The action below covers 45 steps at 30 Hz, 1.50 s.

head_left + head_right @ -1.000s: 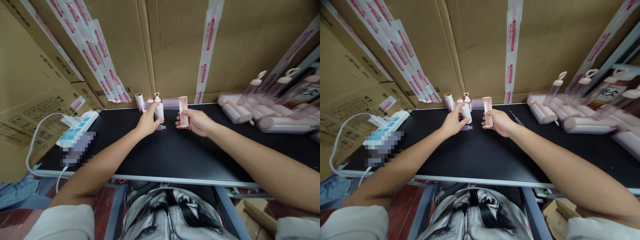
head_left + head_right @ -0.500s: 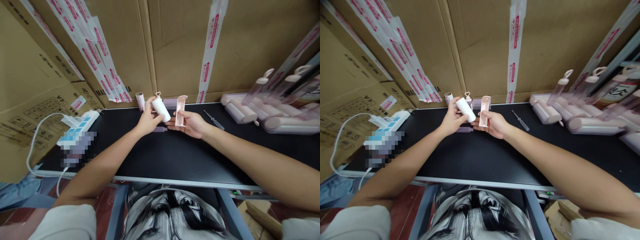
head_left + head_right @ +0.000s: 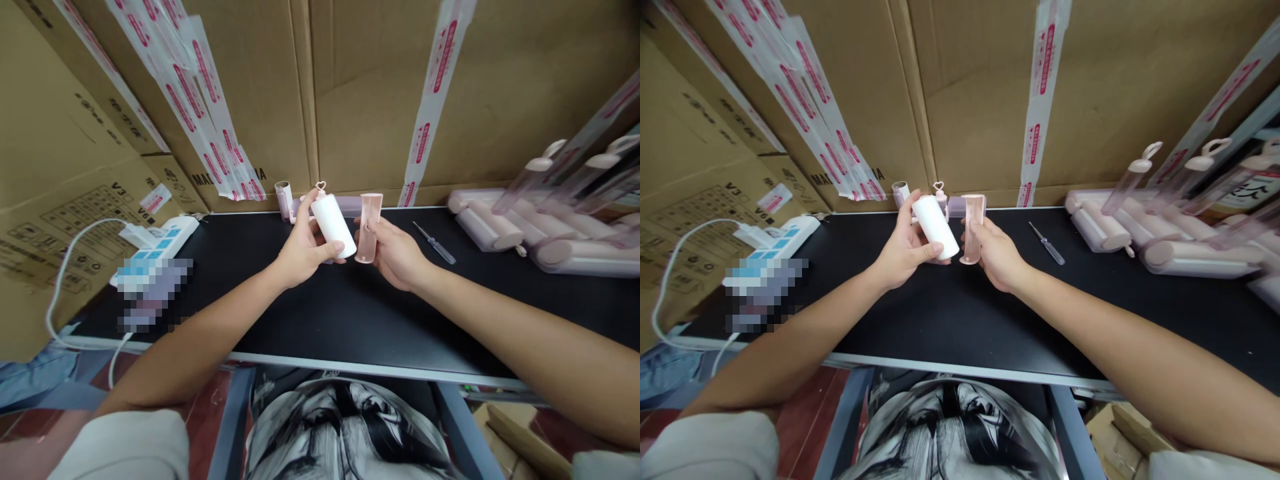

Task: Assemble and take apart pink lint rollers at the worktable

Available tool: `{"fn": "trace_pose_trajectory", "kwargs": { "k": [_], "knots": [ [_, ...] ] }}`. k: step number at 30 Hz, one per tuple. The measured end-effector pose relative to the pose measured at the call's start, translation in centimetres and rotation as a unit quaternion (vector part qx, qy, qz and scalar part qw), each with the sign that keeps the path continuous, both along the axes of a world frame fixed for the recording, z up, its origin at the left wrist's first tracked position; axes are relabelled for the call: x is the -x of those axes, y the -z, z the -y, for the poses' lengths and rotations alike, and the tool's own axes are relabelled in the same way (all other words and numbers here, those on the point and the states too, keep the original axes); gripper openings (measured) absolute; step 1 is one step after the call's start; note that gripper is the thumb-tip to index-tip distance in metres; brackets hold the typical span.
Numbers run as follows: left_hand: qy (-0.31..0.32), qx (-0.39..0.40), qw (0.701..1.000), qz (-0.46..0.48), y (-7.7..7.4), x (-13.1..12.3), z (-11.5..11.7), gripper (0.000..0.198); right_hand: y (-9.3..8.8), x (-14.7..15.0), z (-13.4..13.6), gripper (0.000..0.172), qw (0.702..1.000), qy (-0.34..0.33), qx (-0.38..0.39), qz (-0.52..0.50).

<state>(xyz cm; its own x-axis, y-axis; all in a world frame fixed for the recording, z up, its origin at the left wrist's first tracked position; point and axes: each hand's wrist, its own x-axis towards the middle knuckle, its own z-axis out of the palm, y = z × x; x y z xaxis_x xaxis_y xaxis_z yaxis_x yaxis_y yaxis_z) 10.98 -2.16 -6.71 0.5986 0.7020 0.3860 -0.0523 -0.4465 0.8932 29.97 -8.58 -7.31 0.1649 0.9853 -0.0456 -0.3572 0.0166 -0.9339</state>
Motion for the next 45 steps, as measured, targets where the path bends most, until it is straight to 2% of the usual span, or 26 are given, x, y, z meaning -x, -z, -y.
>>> {"fn": "trace_pose_trajectory", "kwargs": {
  "k": [3, 7, 9, 12, 20, 26, 31, 34, 37, 41, 45],
  "knots": [
    [0.022, 0.089, 0.995, 0.024, -0.2, -0.1, 0.5, 0.110, -0.4, 0.6, 0.7, 0.034, 0.999, -0.024, -0.002, -0.022],
    [0.047, 0.140, 0.989, 0.023, -0.1, -0.3, 0.6, 0.116, -1.1, 1.4, 1.4, 0.024, 0.996, -0.073, -0.018, -0.039],
    [0.053, 0.134, 0.990, 0.009, 0.1, -0.4, 0.6, 0.117, -1.2, 1.6, 1.5, 0.021, 0.996, -0.080, -0.015, -0.042],
    [0.062, 0.122, 0.991, 0.000, 0.5, -0.6, 0.7, 0.121, -1.3, 1.8, 1.3, 0.017, 0.998, -0.049, 0.006, -0.046],
    [0.066, 0.120, 0.991, 0.005, 1.4, -1.0, 0.5, 0.127, -1.6, 2.6, 1.3, 0.024, 0.995, -0.013, 0.058, -0.082],
    [0.054, 0.100, 0.993, -0.017, 1.2, -0.7, 0.2, 0.120, -1.9, 2.4, 1.2, 0.015, 0.991, -0.055, 0.064, -0.105],
    [0.052, 0.068, 0.996, -0.018, 1.0, -0.6, 0.0, 0.115, -2.1, 2.4, 1.4, 0.016, 0.994, -0.046, 0.049, -0.091],
    [0.048, 0.055, 0.997, -0.012, 1.1, -0.7, 0.0, 0.105, -1.8, 2.4, 1.4, 0.016, 0.996, -0.023, 0.040, -0.078],
    [0.028, 0.019, 0.999, -0.026, 1.2, -0.7, 0.5, 0.096, -1.3, 2.6, 1.5, 0.025, 0.997, -0.020, 0.019, -0.070],
    [-0.018, -0.056, 0.998, -0.037, 1.0, -1.0, 1.9, 0.111, -1.1, 3.1, 2.0, 0.030, 0.996, -0.035, -0.027, -0.072],
    [-0.031, -0.050, 0.998, -0.032, 0.6, -1.1, 2.9, 0.117, -1.4, 3.8, 2.8, 0.038, 0.993, -0.079, -0.056, -0.061]
  ]
}}
